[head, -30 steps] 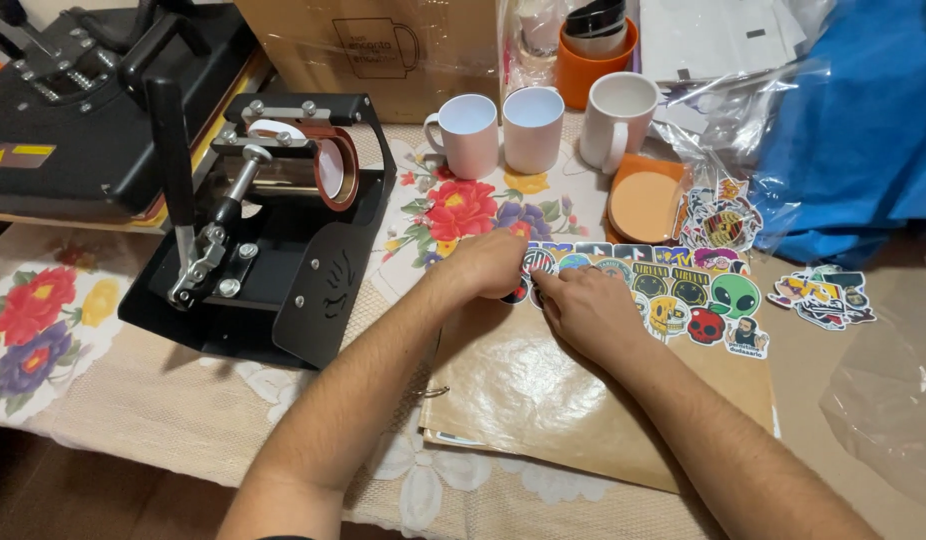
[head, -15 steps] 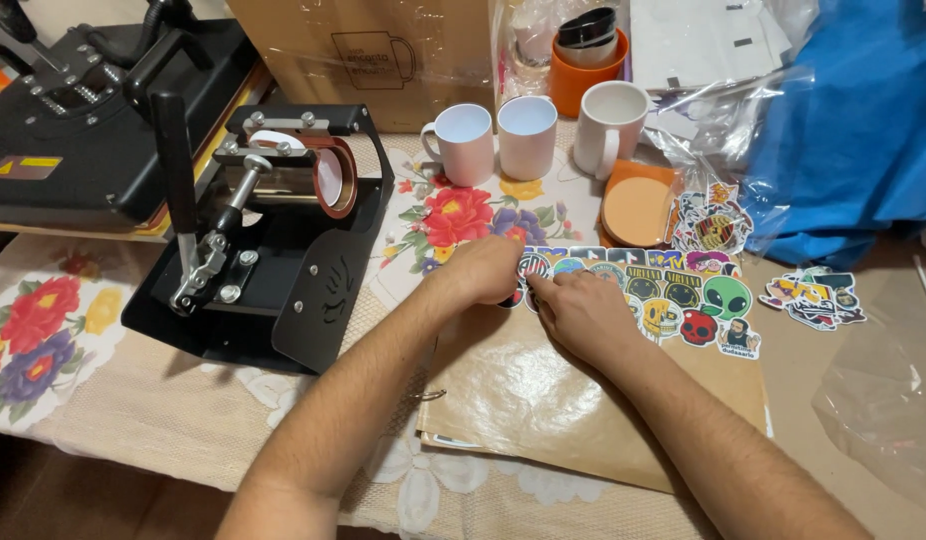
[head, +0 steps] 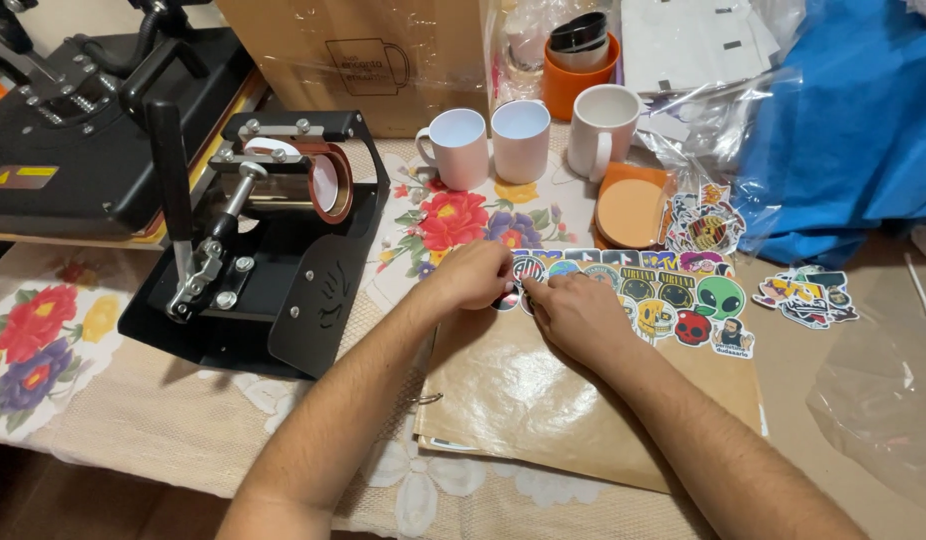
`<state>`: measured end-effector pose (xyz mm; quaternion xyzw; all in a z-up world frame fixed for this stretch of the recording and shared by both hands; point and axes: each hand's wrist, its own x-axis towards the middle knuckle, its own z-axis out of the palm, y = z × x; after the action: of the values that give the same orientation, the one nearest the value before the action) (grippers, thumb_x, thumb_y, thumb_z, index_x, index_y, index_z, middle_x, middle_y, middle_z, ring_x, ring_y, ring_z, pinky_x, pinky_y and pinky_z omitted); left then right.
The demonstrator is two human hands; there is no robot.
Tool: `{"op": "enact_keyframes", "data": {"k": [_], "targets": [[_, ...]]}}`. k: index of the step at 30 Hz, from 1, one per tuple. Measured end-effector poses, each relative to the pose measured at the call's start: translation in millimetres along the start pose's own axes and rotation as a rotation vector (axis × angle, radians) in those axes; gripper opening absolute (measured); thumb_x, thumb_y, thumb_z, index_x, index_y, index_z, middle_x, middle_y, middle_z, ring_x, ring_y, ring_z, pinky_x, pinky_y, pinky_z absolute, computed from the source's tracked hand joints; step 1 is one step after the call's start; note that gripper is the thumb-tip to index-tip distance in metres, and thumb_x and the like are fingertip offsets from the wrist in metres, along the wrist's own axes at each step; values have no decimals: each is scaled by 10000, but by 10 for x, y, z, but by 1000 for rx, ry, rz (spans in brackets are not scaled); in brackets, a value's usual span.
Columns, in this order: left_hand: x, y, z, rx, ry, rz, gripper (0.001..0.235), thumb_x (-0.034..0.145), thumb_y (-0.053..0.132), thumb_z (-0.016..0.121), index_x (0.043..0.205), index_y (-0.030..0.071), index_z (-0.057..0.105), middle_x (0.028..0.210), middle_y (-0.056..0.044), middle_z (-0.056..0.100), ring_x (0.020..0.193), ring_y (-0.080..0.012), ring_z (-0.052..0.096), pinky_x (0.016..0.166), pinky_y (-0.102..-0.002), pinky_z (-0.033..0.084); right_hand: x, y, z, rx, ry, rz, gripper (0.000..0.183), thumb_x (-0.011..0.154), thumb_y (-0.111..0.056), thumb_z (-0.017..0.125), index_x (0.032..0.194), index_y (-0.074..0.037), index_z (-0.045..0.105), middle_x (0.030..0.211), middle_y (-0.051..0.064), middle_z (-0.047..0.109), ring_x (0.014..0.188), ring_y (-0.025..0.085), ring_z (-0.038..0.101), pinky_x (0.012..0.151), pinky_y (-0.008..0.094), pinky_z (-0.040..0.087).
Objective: Peeling various decorative stickers from a sheet and applying them to a brown folder or notebook.
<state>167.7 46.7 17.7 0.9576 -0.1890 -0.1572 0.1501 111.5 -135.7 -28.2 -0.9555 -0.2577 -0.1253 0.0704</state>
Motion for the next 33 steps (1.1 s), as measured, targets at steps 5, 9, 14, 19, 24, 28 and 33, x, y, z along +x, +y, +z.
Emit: {"op": "enact_keyframes", "data": {"k": [5,9,14,19,24,28,33], "targets": [[57,-58,67,7,-13,-4,205,875,264,671,927,74,729,954,-199,719,1075,-410,676,916,-502,540,-2,0,23,-3,25,-3,393,922,-270,539,1283,-211,681,775,73,710,755,275,725,625,384,587],[40,-25,27,-1,-49,-10,231,897,280,652,934,66,730,957,-207,716,1080,-411,672,930,-488,530,-1,13,55,1,23,3,403,920,-267,539,1294,-221,680,766,65,708,741,268,721,613,371,583],[71,-43,23,13,-72,-6,253,907,291,635,939,60,733,977,-218,717,1096,-416,665,943,-494,527,-8,-7,25,-11,30,9,391,920,-287,537,1277,-225,684,770,67,708,754,280,722,614,390,584],[65,-40,8,21,-93,1,278,915,303,636,942,46,736,991,-231,717,1102,-425,662,950,-500,525,-4,8,56,-3,28,13,391,922,-284,532,1279,-230,683,771,67,708,749,277,720,611,387,582],[85,-63,14,23,-101,7,257,912,313,636,911,81,745,946,-192,727,1075,-395,677,947,-472,524,-3,9,63,1,38,13,385,927,-294,527,1271,-237,689,755,66,701,739,283,717,604,389,582],[-33,-24,-123,5,-136,19,260,914,291,635,938,51,732,965,-210,721,1098,-405,664,960,-493,514,-17,1,49,-1,31,17,391,923,-297,541,1283,-236,682,767,68,709,758,284,721,612,396,587],[-297,-37,-77,-358,200,225,115,793,155,754,881,80,749,929,-163,724,890,-381,673,834,-466,524,12,68,155,34,-43,63,362,938,-308,510,1257,-198,642,800,77,689,794,289,716,655,421,567]]}}
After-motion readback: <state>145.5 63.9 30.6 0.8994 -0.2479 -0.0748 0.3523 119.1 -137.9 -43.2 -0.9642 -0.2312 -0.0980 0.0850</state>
